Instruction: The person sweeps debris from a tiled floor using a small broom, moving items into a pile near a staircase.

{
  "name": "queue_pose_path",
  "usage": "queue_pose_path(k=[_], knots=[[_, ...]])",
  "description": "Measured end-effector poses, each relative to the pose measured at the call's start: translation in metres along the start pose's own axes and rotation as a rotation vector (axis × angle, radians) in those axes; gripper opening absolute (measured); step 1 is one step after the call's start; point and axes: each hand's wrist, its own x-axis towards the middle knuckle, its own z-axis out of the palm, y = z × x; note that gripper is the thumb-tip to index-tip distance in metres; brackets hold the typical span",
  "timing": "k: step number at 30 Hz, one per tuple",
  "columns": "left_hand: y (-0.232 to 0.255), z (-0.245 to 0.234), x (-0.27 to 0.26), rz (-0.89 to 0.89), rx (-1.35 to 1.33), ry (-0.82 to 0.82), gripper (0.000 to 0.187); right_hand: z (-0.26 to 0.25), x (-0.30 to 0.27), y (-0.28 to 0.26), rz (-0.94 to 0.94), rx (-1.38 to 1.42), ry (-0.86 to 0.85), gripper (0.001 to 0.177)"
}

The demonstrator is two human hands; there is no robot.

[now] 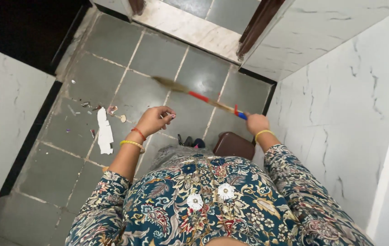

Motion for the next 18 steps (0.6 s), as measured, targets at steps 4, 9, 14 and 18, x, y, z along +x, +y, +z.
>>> queue_pose_path(k=[4, 9, 14, 18], knots=[[0.004, 0.003, -0.003, -0.001, 0.015, -0.046, 0.022, 0.008, -0.011, 0.062, 0.178, -0.051, 0.072, 0.039], [-0.011, -0.004, -0.018, -0.075, 0.042, -0.037, 0.023, 0.024, 0.006, 0.086, 0.348, -0.115, -0.023, 0.03], [-0.03, -0.014, -0.03, -0.115, 0.023, 0.019, 0.024, 0.058, 0.002, 0.043, 0.078, -0.257, -0.088, 0.028], [-0.036, -0.013, -0.03, -0.134, 0.011, 0.063, 0.024, 0.082, 0.011, -0.009, -0.127, -0.177, -0.08, 0.025]])
